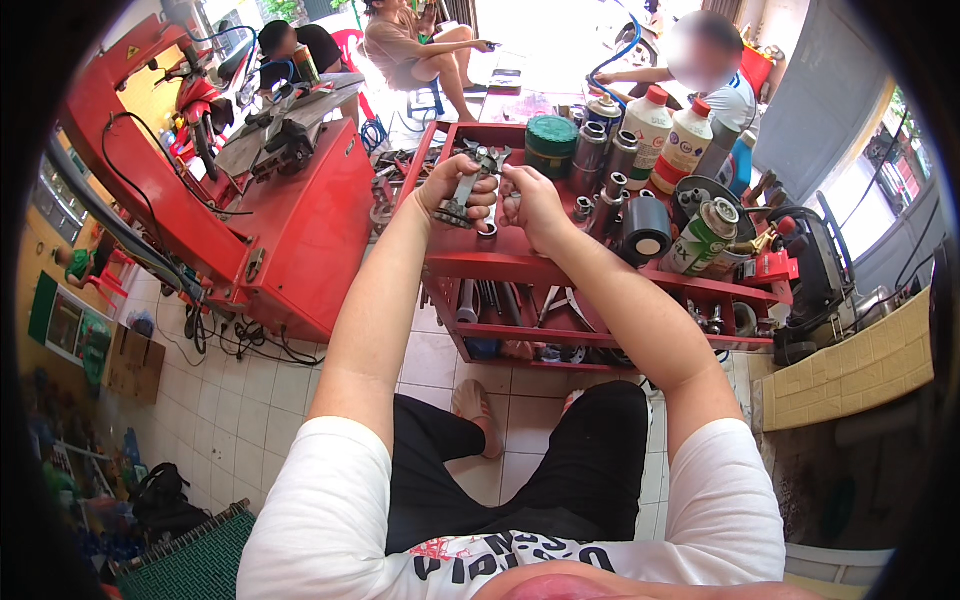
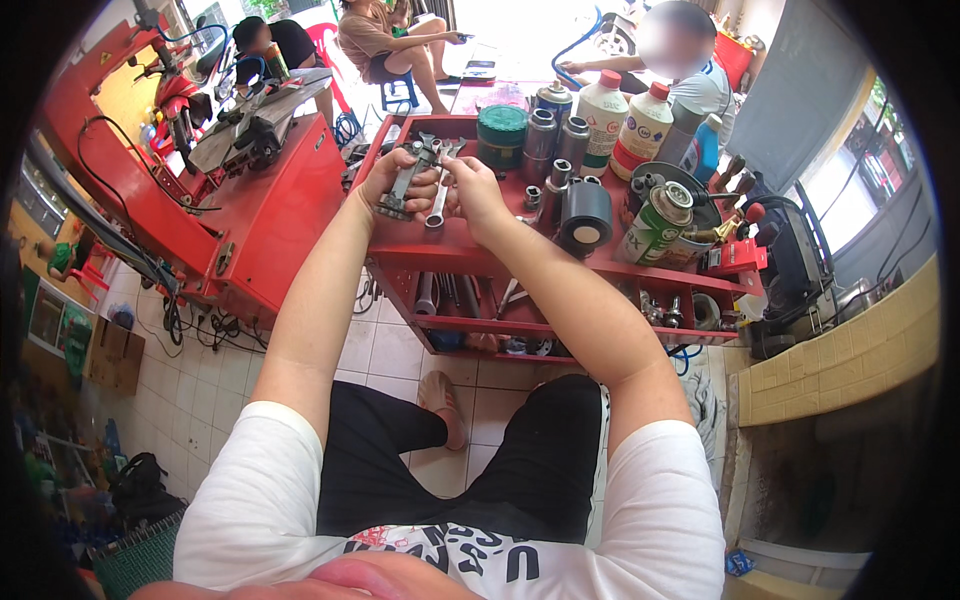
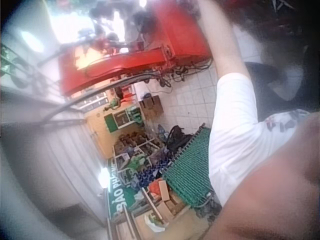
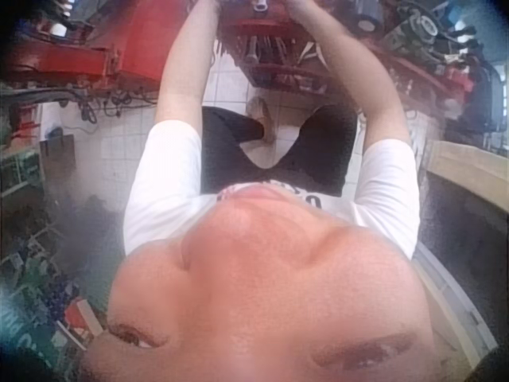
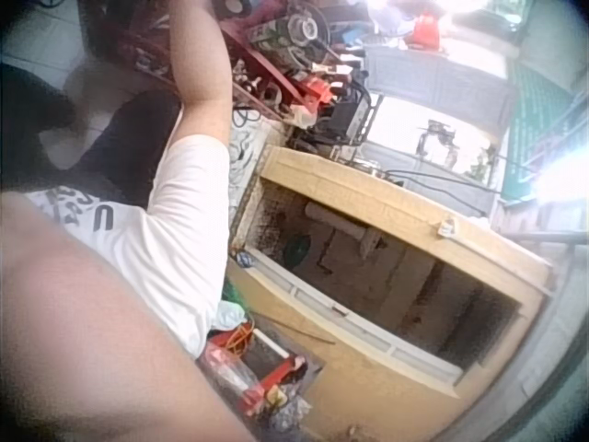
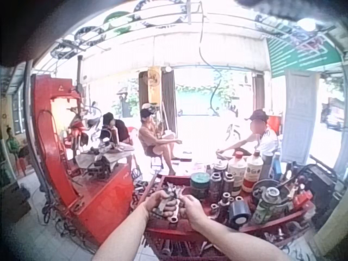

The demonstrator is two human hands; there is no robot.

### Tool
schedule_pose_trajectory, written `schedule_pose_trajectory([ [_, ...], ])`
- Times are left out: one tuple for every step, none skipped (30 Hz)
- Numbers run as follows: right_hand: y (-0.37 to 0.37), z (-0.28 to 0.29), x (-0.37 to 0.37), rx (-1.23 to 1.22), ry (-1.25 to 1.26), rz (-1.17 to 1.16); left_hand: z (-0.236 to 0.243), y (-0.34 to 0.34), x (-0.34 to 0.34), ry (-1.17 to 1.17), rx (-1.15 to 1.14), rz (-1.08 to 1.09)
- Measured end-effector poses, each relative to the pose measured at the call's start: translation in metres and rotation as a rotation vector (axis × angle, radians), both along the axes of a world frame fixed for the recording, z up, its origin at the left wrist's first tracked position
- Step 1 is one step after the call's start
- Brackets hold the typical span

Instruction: The person sits cross-legged on the floor and uses a wrench to loosen and remove bolts from a small mechanical assembly. They disassemble the part into smaller components, place them on a red tool cart, and continue to manipulate the pieces with their hands.

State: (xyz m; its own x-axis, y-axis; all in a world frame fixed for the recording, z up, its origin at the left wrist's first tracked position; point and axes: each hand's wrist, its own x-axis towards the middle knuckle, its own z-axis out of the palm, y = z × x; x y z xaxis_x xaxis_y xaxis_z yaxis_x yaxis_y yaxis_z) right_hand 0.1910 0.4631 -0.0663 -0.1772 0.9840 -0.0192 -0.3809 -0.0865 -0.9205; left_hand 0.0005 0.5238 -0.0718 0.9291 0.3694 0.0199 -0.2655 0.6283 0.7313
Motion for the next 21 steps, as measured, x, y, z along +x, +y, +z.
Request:
schedule_pose_trajectory([
  [0.002, -0.002, 0.002, -0.037, -0.008, 0.011, 0.0, 0.0, 0.001, 0.005, 0.0, 0.001],
  [0.004, -0.004, 0.004, -0.074, -0.016, 0.023, 0.0, -0.001, 0.002, 0.009, -0.001, 0.002],
  [0.005, -0.004, 0.004, -0.096, -0.034, 0.027, 0.0, -0.001, 0.002, 0.015, -0.001, 0.007],
  [0.006, -0.004, 0.004, -0.119, -0.051, 0.032, 0.001, -0.001, 0.002, 0.018, -0.001, 0.005],
  [0.006, -0.005, 0.005, -0.141, -0.069, 0.036, 0.001, -0.002, 0.002, 0.022, -0.002, 0.003],
  [0.006, -0.005, 0.004, -0.125, -0.083, 0.039, 0.001, -0.002, 0.001, 0.025, -0.002, 0.002],
  [0.006, -0.006, 0.003, -0.11, -0.097, 0.042, 0.0, -0.002, 0.001, 0.023, 0.007, 0.001],
  [0.005, -0.007, 0.002, -0.094, -0.111, 0.046, 0.0, -0.001, 0.0, 0.021, 0.015, 0.0],
  [0.007, -0.011, 0.002, -0.034, -0.096, 0.036, 0.001, -0.001, 0.002, 0.018, 0.024, -0.005],
  [0.009, -0.015, 0.0, 0.025, -0.082, 0.026, 0.002, -0.002, 0.004, 0.008, 0.012, -0.002],
  [0.012, -0.018, 0.0, 0.084, -0.069, 0.016, 0.003, -0.003, 0.005, -0.003, 0.001, 0.0],
  [0.01, -0.015, -0.002, 0.082, -0.06, 0.005, 0.004, -0.004, 0.003, -0.011, -0.011, 0.008],
  [0.008, -0.011, -0.002, 0.079, -0.051, -0.007, 0.003, -0.004, 0.003, 0.001, -0.016, 0.014],
  [0.006, -0.007, -0.003, 0.076, -0.042, -0.019, 0.002, -0.004, 0.002, 0.012, -0.021, 0.019],
  [0.004, -0.003, -0.002, -0.015, -0.036, 0.009, 0.002, -0.004, 0.002, 0.023, -0.026, 0.024],
  [0.003, 0.001, 0.001, -0.106, -0.029, 0.036, 0.001, -0.003, 0.001, 0.024, -0.017, 0.017],
  [0.001, 0.003, 0.002, -0.196, -0.023, 0.063, 0.001, -0.002, -0.001, 0.025, -0.008, 0.01],
  [0.001, 0.001, 0.002, -0.178, -0.045, 0.067, 0.001, -0.001, 0.0, 0.025, 0.002, 0.0],
  [0.001, -0.001, 0.001, -0.159, -0.067, 0.07, 0.001, -0.001, 0.002, 0.02, -0.013, -0.01],
  [0.001, -0.003, 0.001, -0.14, -0.089, 0.074, 0.0, -0.002, 0.003, 0.015, -0.029, -0.02],
  [0.001, -0.004, 0.0, -0.085, -0.058, 0.085, 0.0, -0.001, 0.002, 0.01, -0.043, -0.027],
])
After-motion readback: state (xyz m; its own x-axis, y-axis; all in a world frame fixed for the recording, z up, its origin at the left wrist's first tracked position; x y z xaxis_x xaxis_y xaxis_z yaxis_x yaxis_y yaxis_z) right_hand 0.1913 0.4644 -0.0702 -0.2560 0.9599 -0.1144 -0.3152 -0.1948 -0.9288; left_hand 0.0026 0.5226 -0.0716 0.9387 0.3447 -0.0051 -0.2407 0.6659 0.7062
